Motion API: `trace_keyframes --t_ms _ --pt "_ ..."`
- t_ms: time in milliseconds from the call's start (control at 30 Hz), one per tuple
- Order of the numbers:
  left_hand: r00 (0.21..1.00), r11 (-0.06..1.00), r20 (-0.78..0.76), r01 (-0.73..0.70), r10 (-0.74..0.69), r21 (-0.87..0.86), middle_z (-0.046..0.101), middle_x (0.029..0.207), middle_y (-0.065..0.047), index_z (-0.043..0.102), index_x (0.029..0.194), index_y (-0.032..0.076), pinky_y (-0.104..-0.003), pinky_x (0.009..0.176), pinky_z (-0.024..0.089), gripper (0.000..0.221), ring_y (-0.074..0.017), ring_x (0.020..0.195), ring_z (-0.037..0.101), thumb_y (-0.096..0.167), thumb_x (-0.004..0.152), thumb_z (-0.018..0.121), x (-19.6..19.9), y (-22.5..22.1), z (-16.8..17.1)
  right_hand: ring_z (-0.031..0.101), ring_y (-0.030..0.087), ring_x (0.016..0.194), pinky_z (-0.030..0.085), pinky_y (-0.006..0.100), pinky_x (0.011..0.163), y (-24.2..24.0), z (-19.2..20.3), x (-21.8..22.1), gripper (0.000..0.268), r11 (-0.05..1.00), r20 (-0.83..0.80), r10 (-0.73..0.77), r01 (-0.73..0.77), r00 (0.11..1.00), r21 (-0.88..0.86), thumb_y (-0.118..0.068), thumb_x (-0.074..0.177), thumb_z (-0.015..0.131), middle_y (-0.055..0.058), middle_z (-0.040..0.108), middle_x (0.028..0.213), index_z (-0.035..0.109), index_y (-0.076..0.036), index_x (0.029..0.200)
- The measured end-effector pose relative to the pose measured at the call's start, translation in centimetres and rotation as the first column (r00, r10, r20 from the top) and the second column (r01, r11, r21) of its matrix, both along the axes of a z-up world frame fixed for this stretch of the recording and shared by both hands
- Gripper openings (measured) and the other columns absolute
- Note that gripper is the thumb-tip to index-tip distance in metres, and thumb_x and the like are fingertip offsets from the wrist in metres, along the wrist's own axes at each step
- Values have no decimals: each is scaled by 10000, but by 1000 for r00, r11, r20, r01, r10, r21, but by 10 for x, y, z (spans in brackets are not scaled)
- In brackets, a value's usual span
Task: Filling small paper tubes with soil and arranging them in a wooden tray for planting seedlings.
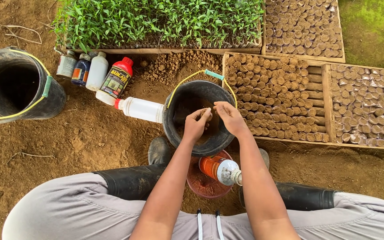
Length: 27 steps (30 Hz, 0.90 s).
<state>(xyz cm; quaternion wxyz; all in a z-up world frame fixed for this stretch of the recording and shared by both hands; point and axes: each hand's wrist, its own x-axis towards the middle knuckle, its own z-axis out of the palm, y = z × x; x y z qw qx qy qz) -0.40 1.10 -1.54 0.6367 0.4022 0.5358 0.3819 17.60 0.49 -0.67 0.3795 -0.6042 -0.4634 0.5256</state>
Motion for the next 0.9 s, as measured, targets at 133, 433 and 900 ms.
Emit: trace_keyframes --t_ms 133,433,900 --pt "999 1000 46 -9 9 2 683 740 -174 770 1141 14 -310 583 624 424 -193 668 667 411 1054 650 -10 6 22 631 376 1237 494 540 1078 -8 89 -29 615 995 118 93 -95 989 15 -326 903 832 240 669 1300 607 -31 1393" --pt "989 986 61 141 -136 -89 690 1113 -292 527 1473 -60 -390 739 637 922 -288 896 677 742 1033 418 -19 17 23 629 418 1228 597 547 991 -4 98 -42 499 894 586 381 -448 715 -34 -80 917 758 171 647 1249 597 -52 1388" --pt "899 911 400 306 -181 -276 719 1201 -166 546 1495 90 -503 1003 570 997 -319 1054 723 890 930 358 17 27 -42 709 428 1016 648 533 816 1 79 -17 410 908 756 356 -393 550 -142 -218 925 721 137 604 1191 562 -175 1301"
